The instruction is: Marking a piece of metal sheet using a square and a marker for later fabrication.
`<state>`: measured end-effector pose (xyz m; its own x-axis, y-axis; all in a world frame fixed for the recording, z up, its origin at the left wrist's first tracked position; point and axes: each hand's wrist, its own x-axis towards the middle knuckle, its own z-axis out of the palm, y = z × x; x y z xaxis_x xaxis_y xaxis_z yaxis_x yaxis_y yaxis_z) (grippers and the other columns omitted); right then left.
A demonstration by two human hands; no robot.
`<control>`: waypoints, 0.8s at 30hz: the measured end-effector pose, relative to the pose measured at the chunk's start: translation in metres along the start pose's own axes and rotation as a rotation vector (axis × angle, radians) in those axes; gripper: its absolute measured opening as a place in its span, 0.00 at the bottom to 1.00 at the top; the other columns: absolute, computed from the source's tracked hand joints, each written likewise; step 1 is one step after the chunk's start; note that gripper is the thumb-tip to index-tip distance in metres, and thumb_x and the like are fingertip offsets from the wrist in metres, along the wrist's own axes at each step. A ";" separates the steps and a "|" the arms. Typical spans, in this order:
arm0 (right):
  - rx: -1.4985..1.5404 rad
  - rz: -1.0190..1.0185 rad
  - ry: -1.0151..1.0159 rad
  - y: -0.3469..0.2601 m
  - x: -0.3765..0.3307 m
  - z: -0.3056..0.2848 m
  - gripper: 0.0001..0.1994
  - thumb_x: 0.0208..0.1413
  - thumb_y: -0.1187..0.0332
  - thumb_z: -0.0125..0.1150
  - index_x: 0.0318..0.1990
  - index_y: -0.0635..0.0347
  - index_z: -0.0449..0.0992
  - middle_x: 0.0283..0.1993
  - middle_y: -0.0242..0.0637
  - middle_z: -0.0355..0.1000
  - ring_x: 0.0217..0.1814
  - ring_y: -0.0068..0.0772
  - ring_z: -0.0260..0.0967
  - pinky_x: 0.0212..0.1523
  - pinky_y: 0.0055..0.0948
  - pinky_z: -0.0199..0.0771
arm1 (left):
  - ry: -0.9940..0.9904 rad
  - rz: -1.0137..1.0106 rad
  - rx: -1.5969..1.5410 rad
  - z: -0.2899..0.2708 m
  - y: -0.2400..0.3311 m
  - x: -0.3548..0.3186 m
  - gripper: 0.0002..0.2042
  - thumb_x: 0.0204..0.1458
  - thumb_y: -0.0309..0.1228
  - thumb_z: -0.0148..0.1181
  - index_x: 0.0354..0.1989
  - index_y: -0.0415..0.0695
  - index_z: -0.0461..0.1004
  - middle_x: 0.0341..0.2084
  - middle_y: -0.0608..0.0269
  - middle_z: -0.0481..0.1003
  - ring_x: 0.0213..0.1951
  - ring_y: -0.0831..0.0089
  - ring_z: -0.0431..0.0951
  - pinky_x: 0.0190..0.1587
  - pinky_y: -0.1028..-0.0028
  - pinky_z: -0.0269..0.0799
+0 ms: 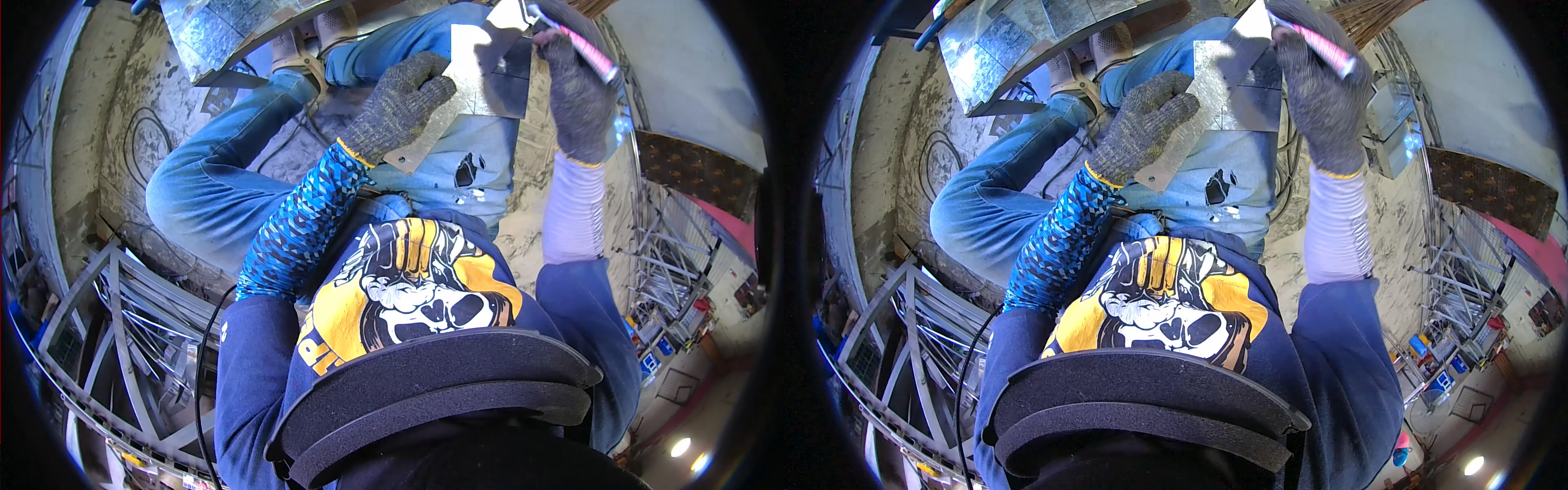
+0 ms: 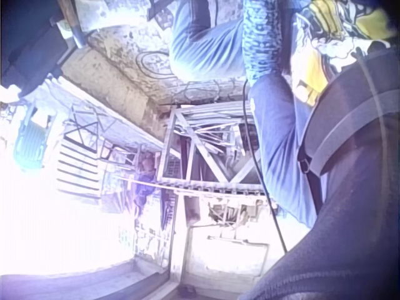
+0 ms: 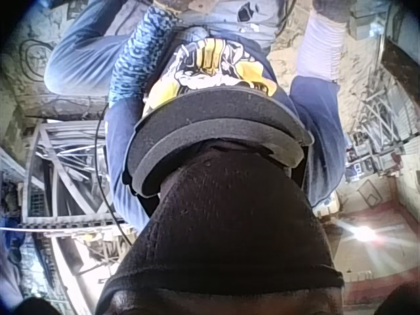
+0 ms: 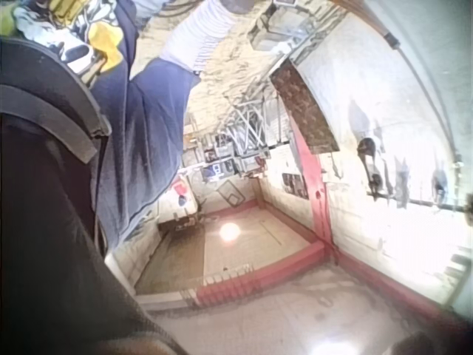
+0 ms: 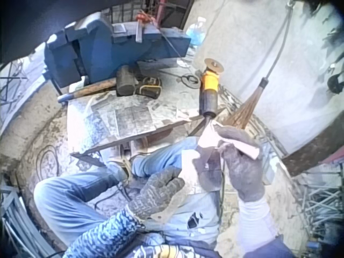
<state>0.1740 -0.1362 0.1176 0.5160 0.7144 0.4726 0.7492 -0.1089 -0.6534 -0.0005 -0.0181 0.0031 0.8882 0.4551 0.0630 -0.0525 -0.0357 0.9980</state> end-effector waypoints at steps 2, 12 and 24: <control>0.307 0.300 -0.146 -0.012 0.017 -0.008 0.11 0.59 0.67 0.64 0.43 0.67 0.78 0.32 0.34 0.78 0.32 0.26 0.75 0.36 0.24 0.75 | -0.050 0.039 0.096 0.001 0.000 0.003 0.14 0.60 0.33 0.60 0.49 0.37 0.74 0.38 0.59 0.76 0.42 0.71 0.75 0.47 0.71 0.72; -0.440 0.410 -0.707 -0.055 0.060 0.030 0.23 0.55 0.49 0.61 0.35 0.65 0.82 0.26 0.51 0.76 0.28 0.46 0.76 0.32 0.42 0.73 | -0.026 -0.052 -0.023 0.002 -0.003 0.003 0.12 0.57 0.32 0.59 0.41 0.34 0.74 0.34 0.43 0.77 0.38 0.51 0.77 0.41 0.61 0.71; -0.332 0.403 -0.738 -0.044 0.059 0.034 0.22 0.56 0.49 0.60 0.37 0.63 0.82 0.28 0.52 0.77 0.31 0.49 0.77 0.34 0.44 0.73 | -0.031 -0.069 -0.071 0.002 -0.006 0.003 0.13 0.57 0.34 0.60 0.40 0.34 0.74 0.33 0.44 0.76 0.35 0.53 0.76 0.40 0.61 0.71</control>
<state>0.1571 -0.0661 0.1544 0.4536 0.8282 -0.3292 0.7097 -0.5591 -0.4286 0.0033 -0.0179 -0.0029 0.9044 0.4267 -0.0048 -0.0222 0.0582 0.9981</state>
